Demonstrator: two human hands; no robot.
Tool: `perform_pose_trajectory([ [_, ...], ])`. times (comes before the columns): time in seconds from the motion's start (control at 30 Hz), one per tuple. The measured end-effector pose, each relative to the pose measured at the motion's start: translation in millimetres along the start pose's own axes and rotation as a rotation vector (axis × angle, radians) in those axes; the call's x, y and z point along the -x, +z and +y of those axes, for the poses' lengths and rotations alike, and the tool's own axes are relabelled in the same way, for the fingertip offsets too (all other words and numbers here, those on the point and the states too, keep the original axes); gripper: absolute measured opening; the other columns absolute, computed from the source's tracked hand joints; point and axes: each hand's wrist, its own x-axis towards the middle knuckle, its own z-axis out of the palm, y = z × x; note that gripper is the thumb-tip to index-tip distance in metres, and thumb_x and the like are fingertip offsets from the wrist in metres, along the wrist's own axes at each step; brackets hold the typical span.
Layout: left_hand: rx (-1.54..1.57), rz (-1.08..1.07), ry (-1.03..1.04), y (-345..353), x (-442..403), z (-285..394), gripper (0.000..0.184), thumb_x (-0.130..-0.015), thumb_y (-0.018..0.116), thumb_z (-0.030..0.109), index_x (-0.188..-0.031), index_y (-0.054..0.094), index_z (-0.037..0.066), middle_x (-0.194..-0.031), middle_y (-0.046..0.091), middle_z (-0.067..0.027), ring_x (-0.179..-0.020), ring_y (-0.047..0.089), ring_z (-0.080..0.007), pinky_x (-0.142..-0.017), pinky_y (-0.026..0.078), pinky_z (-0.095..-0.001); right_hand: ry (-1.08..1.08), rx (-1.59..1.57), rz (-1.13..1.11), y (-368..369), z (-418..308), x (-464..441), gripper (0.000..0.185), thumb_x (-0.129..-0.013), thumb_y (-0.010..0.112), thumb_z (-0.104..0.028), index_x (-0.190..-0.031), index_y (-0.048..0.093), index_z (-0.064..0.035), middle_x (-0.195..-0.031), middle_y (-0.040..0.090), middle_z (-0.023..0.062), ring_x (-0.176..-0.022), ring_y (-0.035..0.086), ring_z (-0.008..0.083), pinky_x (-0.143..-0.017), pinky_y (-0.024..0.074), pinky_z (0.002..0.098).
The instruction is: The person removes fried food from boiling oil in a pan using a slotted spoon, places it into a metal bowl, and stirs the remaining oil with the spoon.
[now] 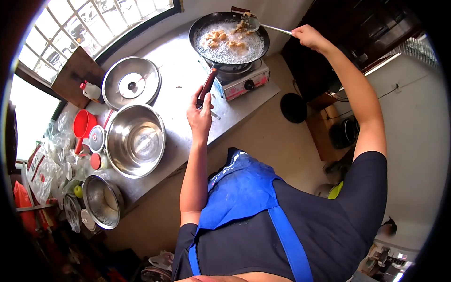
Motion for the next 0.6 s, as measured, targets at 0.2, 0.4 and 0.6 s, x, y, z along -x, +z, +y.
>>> perform_pose_trajectory([
  [0.2,-0.112,0.092,0.154,3.1,-6.8,-15.4,0.039,-0.099,0.072,0.021,-0.133,0.068,0.002,-0.079,0.071,-0.0069,-0.065,0.063,-0.0106,-0.063,0.052,-0.0288,-0.141,0.177,0.084,6.2,14.6,-4.0,0.035,-0.102,0.059,-0.022,-0.131,0.071,-0.0060,-0.060,0.055,0.0004,-0.050,0.049,0.0106,-0.049,0.0382,0.0319],
  [0.4,-0.043,0.040,0.040,-0.1,-3.5,4.2,0.042,-0.098,0.073,0.019,-0.136,0.067,0.002,-0.075,0.070,-0.0040,-0.060,0.060,-0.0079,-0.056,0.049,-0.0263,0.181,0.009,-0.252,-27.7,-14.3,-2.5,0.033,-0.103,0.060,-0.021,-0.131,0.070,-0.0061,-0.058,0.050,-0.0007,-0.042,0.035,0.0060,-0.038,0.0249,0.0258],
  [0.6,-0.022,0.027,0.027,-0.7,-6.8,0.5,0.044,-0.097,0.073,0.017,-0.137,0.067,0.000,-0.075,0.070,-0.0032,-0.059,0.059,-0.0070,-0.054,0.048,-0.0253,0.345,-0.127,-0.419,-20.0,-21.0,-3.2,0.028,-0.106,0.058,-0.022,-0.128,0.071,-0.0121,-0.060,0.048,-0.0048,-0.044,0.030,0.0012,-0.039,0.0192,0.0202],
])
